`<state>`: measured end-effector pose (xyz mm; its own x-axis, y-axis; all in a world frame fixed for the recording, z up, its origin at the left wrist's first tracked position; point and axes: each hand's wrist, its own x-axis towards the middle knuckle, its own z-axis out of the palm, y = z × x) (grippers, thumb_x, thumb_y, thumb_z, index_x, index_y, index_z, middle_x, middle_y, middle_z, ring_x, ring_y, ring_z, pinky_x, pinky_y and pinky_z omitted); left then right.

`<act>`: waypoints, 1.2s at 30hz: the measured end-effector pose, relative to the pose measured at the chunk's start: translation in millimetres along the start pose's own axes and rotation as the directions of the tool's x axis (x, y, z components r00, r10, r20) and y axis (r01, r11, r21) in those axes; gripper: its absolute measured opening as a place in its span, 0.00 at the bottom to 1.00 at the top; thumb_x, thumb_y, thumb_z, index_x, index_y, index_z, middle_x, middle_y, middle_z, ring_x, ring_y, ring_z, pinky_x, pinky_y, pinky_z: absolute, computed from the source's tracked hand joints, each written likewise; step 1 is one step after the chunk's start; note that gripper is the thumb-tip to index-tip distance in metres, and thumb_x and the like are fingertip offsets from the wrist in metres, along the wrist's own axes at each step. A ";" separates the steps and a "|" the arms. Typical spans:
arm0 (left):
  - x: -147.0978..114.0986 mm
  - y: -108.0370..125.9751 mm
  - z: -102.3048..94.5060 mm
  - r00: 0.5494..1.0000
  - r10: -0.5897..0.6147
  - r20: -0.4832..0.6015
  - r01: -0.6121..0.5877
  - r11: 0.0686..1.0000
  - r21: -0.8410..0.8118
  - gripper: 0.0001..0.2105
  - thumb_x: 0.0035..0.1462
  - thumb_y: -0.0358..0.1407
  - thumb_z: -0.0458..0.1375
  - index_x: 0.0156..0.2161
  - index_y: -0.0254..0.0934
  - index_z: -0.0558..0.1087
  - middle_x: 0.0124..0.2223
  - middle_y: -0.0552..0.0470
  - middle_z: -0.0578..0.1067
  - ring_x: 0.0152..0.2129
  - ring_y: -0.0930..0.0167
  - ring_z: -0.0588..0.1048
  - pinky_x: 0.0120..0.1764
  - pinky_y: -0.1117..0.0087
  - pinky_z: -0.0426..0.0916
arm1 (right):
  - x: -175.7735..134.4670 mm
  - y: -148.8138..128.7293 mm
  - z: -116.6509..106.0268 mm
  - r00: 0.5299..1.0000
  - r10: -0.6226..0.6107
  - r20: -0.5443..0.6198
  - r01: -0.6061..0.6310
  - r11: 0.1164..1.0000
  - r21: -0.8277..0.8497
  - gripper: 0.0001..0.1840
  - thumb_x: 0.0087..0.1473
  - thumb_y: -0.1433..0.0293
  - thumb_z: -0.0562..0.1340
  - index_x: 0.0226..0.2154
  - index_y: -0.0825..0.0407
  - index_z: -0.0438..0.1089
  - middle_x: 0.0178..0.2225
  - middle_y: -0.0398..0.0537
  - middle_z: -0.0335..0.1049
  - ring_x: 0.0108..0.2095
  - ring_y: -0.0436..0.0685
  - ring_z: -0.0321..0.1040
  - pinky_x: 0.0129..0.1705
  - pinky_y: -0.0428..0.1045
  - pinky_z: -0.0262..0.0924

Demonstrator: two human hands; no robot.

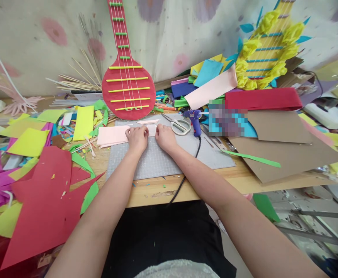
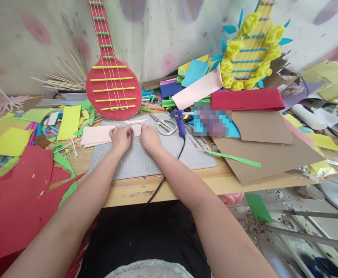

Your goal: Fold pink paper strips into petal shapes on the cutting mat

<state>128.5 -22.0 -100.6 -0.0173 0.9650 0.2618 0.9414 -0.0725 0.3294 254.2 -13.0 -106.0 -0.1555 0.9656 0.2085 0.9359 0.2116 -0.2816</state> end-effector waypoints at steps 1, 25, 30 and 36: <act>-0.1 0.3 0.4 1.000 0.016 0.002 -0.016 1.000 0.018 0.06 0.55 0.33 0.52 0.34 0.43 0.72 0.37 0.50 0.75 0.43 0.61 0.66 0.50 0.58 0.49 | -0.4 -0.3 -0.6 1.000 -0.004 0.003 0.004 1.000 -0.007 0.15 0.56 0.74 0.49 0.43 0.58 0.65 0.41 0.57 0.69 0.42 0.60 0.63 0.45 0.53 0.53; -6.9 6.3 1.9 0.995 0.030 -0.100 -0.023 0.998 0.065 0.10 0.53 0.44 0.54 0.34 0.43 0.74 0.39 0.45 0.72 0.45 0.59 0.64 0.52 0.55 0.48 | -3.8 -3.5 -0.6 0.999 -0.042 -0.005 0.042 0.999 -0.012 0.14 0.57 0.71 0.50 0.42 0.61 0.64 0.41 0.62 0.67 0.44 0.64 0.61 0.47 0.55 0.52; -7.5 7.7 1.0 0.996 0.013 -0.087 -0.008 0.998 0.068 0.08 0.52 0.42 0.55 0.35 0.44 0.74 0.39 0.46 0.72 0.45 0.59 0.64 0.52 0.56 0.50 | -4.2 -5.0 -2.1 1.000 -0.026 0.001 0.026 0.999 0.024 0.14 0.55 0.73 0.52 0.44 0.61 0.61 0.43 0.62 0.66 0.45 0.63 0.60 0.47 0.56 0.53; -4.9 4.3 0.0 0.997 -0.011 -0.080 0.013 0.999 0.032 0.08 0.50 0.32 0.54 0.32 0.46 0.75 0.40 0.48 0.72 0.45 0.60 0.63 0.52 0.54 0.49 | -5.4 -3.7 -7.0 1.000 0.027 -0.002 -0.027 0.997 0.073 0.16 0.54 0.79 0.47 0.45 0.60 0.60 0.45 0.61 0.62 0.42 0.59 0.60 0.44 0.52 0.54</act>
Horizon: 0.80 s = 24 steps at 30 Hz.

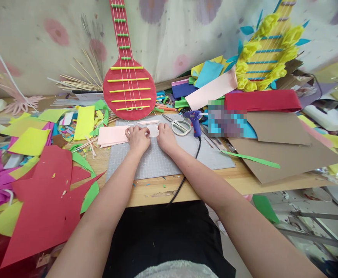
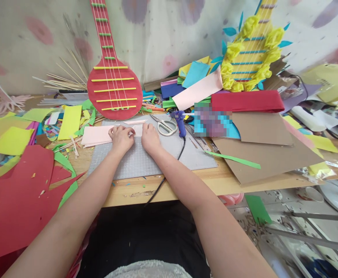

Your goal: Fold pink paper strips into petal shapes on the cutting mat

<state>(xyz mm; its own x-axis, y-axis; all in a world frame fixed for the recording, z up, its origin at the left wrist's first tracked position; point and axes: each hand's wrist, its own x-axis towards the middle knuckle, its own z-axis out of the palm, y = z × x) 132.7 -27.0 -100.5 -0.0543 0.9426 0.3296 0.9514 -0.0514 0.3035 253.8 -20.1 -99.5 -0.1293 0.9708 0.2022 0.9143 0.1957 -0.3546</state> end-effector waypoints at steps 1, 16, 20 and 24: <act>0.4 -0.6 0.1 1.000 -0.002 0.006 0.002 1.000 -0.007 0.09 0.50 0.31 0.54 0.32 0.46 0.75 0.40 0.48 0.72 0.46 0.60 0.63 0.52 0.54 0.49 | -0.2 0.7 -0.1 1.000 0.000 -0.001 0.000 1.000 0.007 0.17 0.54 0.80 0.46 0.45 0.60 0.60 0.45 0.61 0.61 0.42 0.59 0.60 0.44 0.52 0.55; 3.5 -4.4 -5.9 0.998 0.021 0.052 -0.015 0.994 -0.106 0.16 0.47 0.26 0.51 0.42 0.44 0.70 0.41 0.48 0.70 0.45 0.61 0.64 0.49 0.59 0.57 | -0.6 7.3 3.9 0.997 0.026 -0.077 -0.023 0.999 0.044 0.16 0.51 0.79 0.48 0.42 0.58 0.61 0.43 0.59 0.60 0.41 0.58 0.59 0.42 0.52 0.55; 7.9 -12.2 -9.0 1.000 -0.011 -0.011 0.007 0.959 -0.284 0.17 0.49 0.25 0.48 0.44 0.42 0.66 0.42 0.49 0.69 0.43 0.67 0.67 0.48 0.64 0.61 | 3.2 14.9 4.6 0.991 0.090 -0.103 -0.065 0.974 0.217 0.15 0.47 0.78 0.49 0.39 0.54 0.61 0.42 0.55 0.61 0.39 0.57 0.59 0.41 0.52 0.56; 21.7 -23.1 -10.2 0.996 -0.089 -0.011 0.078 0.921 -0.382 0.16 0.49 0.25 0.49 0.45 0.39 0.64 0.43 0.48 0.69 0.41 0.70 0.69 0.46 0.68 0.64 | 9.9 25.0 2.1 0.979 0.157 -0.131 -0.091 0.908 0.408 0.13 0.44 0.78 0.49 0.35 0.53 0.61 0.37 0.51 0.63 0.38 0.54 0.60 0.42 0.50 0.56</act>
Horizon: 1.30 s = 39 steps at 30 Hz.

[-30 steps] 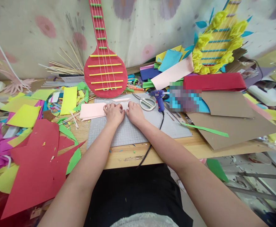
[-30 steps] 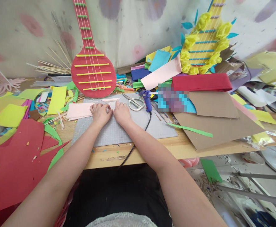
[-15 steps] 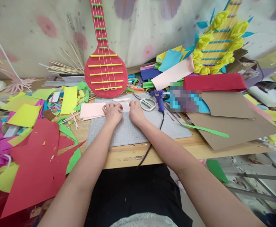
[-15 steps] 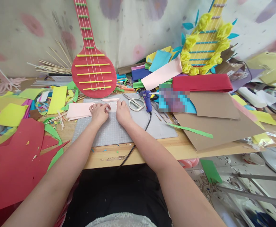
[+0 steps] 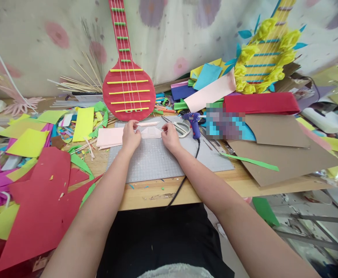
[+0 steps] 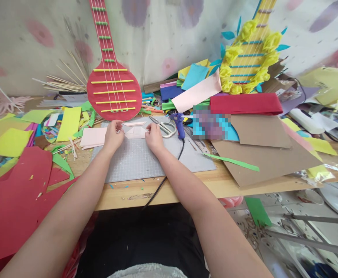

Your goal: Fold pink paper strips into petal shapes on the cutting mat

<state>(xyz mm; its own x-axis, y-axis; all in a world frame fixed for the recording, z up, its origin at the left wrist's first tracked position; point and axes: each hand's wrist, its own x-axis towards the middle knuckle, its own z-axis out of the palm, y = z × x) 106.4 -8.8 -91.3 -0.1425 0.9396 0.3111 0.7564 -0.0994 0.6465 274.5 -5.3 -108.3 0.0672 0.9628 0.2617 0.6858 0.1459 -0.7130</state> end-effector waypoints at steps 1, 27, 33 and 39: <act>5.2 -0.7 -0.9 1.000 -0.017 0.007 0.017 1.000 -0.003 0.16 0.50 0.26 0.50 0.45 0.38 0.64 0.43 0.48 0.70 0.41 0.69 0.70 0.45 0.68 0.64 | 2.2 1.5 -1.4 1.000 0.008 -0.017 -0.007 0.999 0.041 0.13 0.44 0.79 0.48 0.34 0.53 0.60 0.37 0.51 0.63 0.38 0.54 0.60 0.42 0.49 0.56; 38.9 29.2 3.7 0.871 -0.266 0.413 0.240 0.964 0.114 0.05 0.43 0.31 0.61 0.28 0.37 0.68 0.23 0.55 0.70 0.20 0.73 0.69 0.24 0.73 0.61 | 10.5 13.7 0.0 0.986 0.039 -0.160 0.011 0.955 0.297 0.12 0.38 0.79 0.50 0.29 0.50 0.56 0.31 0.46 0.60 0.32 0.52 0.59 0.38 0.50 0.56; 11.7 32.2 -0.7 0.807 -0.374 0.456 0.555 0.743 -0.374 0.01 0.51 0.28 0.51 0.30 0.35 0.64 0.21 0.55 0.68 0.15 0.77 0.67 0.17 0.79 0.58 | 0.5 -0.5 -10.7 0.964 -0.234 -0.126 0.255 0.949 0.184 0.11 0.45 0.72 0.54 0.35 0.51 0.59 0.34 0.45 0.63 0.28 0.50 0.57 0.35 0.48 0.56; -10.3 39.5 0.4 0.735 -0.419 0.533 0.678 0.477 -0.560 0.03 0.51 0.27 0.50 0.27 0.35 0.63 0.19 0.56 0.65 0.15 0.77 0.68 0.18 0.78 0.63 | -14.4 -17.2 -14.4 0.822 -0.546 0.158 0.555 0.832 -0.012 0.18 0.43 0.72 0.57 0.41 0.52 0.62 0.41 0.50 0.66 0.42 0.57 0.62 0.42 0.50 0.56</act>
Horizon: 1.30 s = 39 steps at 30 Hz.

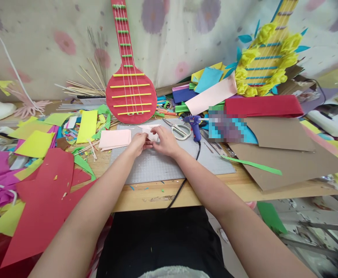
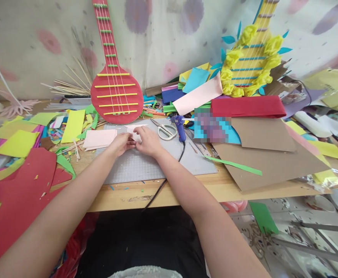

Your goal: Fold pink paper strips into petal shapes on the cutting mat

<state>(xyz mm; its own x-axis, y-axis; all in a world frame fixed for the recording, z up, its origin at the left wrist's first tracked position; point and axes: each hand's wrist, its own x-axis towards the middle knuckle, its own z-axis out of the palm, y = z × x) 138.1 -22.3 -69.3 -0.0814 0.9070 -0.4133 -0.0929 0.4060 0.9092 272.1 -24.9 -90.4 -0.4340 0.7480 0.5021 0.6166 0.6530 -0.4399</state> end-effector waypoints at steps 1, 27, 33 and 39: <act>-1.1 -0.8 0.8 1.000 0.002 -0.021 -0.002 1.000 -0.019 0.03 0.50 0.27 0.50 0.27 0.35 0.63 0.19 0.56 0.65 0.15 0.77 0.68 0.17 0.79 0.61 | -0.1 -2.0 1.1 1.000 -0.010 0.017 0.010 1.000 -0.030 0.19 0.44 0.72 0.57 0.42 0.52 0.62 0.42 0.51 0.66 0.43 0.57 0.61 0.43 0.51 0.56; 8.1 -22.2 -49.5 0.641 0.742 0.196 -0.553 0.270 0.788 0.17 0.47 0.27 0.55 0.44 0.41 0.64 0.41 0.49 0.72 0.44 0.65 0.68 0.42 0.66 0.65 | 4.4 22.5 1.0 0.987 0.140 -0.082 -0.131 0.985 0.110 0.18 0.44 0.80 0.53 0.39 0.51 0.66 0.34 0.46 0.72 0.41 0.59 0.59 0.46 0.55 0.54; -1.3 -23.0 -34.4 0.716 0.674 0.184 -0.387 0.163 0.908 0.17 0.50 0.26 0.51 0.46 0.41 0.63 0.38 0.49 0.74 0.42 0.63 0.69 0.44 0.64 0.62 | 2.7 15.9 5.9 0.997 0.072 -0.017 -0.073 0.996 -0.046 0.26 0.44 0.78 0.54 0.49 0.53 0.61 0.45 0.51 0.67 0.46 0.60 0.59 0.48 0.55 0.53; -2.2 -26.8 -27.5 0.725 0.647 0.237 -0.422 0.145 0.895 0.16 0.50 0.26 0.52 0.45 0.41 0.64 0.37 0.49 0.74 0.44 0.62 0.68 0.40 0.64 0.63 | 0.4 13.2 7.1 0.973 0.214 0.083 -0.216 0.976 0.016 0.25 0.45 0.78 0.54 0.48 0.50 0.59 0.36 0.44 0.71 0.36 0.55 0.65 0.38 0.50 0.56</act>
<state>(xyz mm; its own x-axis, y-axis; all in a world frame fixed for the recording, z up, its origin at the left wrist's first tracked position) 113.5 -38.2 -94.2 0.1160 0.9466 0.3009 0.9087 -0.2235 0.3526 275.4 -15.1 -101.3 -0.3445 0.8778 0.3329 0.6854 0.4775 -0.5497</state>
